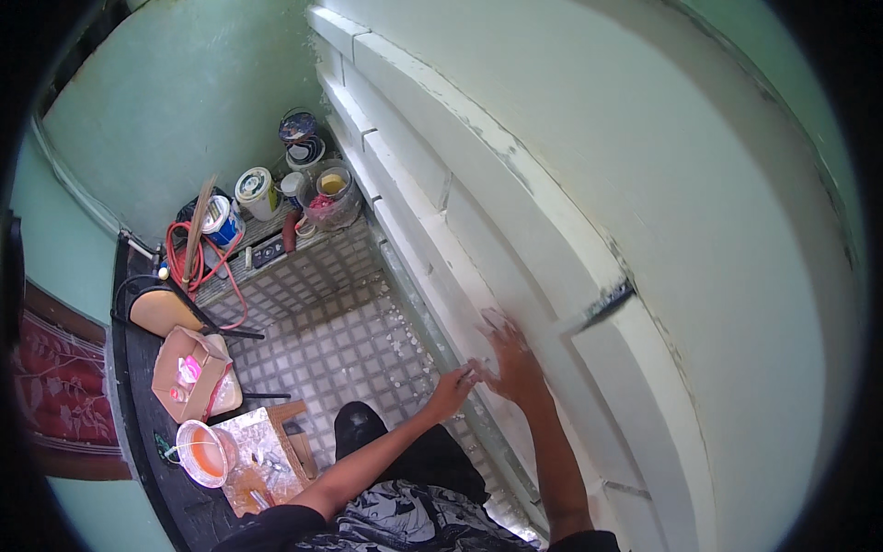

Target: Applying putty or filler to gaps in a wooden or composite wall structure using a putty knife.

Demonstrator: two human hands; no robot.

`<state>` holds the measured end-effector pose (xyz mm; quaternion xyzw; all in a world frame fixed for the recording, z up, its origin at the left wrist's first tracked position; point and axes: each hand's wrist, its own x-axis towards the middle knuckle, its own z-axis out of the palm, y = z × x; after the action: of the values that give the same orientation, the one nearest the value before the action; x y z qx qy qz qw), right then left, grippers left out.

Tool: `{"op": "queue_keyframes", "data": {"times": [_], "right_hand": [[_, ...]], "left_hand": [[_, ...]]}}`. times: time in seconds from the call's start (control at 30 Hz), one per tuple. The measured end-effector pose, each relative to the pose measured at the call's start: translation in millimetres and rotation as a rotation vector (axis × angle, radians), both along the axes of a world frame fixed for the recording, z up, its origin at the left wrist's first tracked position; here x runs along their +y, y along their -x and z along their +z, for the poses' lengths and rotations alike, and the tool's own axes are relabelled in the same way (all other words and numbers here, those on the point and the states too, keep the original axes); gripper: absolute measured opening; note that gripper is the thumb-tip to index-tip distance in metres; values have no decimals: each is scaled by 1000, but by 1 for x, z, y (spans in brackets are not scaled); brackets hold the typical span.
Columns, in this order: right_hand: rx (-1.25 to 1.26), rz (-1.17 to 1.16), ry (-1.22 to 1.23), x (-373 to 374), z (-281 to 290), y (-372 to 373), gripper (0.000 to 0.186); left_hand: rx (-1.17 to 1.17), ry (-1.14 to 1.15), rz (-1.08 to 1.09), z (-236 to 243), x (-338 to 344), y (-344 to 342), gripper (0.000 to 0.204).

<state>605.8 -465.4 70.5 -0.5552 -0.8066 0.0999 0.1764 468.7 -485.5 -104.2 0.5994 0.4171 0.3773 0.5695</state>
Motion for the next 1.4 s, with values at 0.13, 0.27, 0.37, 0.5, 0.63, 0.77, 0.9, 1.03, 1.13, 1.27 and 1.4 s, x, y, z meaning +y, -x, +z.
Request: {"op": "queue_keyframes", "data": {"times": [0.13,0.27,0.37,0.5,0.63,0.77,0.9,1.03,1.13,1.27,1.4], "right_hand": [[67,-37,74,-2,5,-5,58],[135,-51,89,1,12,-1,57],[155,-76,86,2,6,-4,56],[138,-92,71,4,9,-1,60],[201,-182,121,1,8,3,62],[169,-330,214,2,11,15,61],[246,-399,205,4,5,21,60],[243,-429,45,8,7,33,51],[329,-461,-22,22,7,49,42],[380,-554,-151,24,-4,55,45],[378,-628,-194,30,-3,67,54]], "left_hand": [[-101,-50,98,16,30,-15,34],[37,-142,38,23,89,10,33],[69,-40,127,36,127,27,23],[76,15,179,29,127,24,23],[112,-175,-165,28,63,-2,19],[13,-80,-247,39,88,16,17],[119,-50,47,22,187,65,20],[66,20,194,53,255,101,23],[62,-121,171,17,243,91,20],[-93,-168,-261,14,179,61,24],[15,-254,-230,14,225,84,26]]}}
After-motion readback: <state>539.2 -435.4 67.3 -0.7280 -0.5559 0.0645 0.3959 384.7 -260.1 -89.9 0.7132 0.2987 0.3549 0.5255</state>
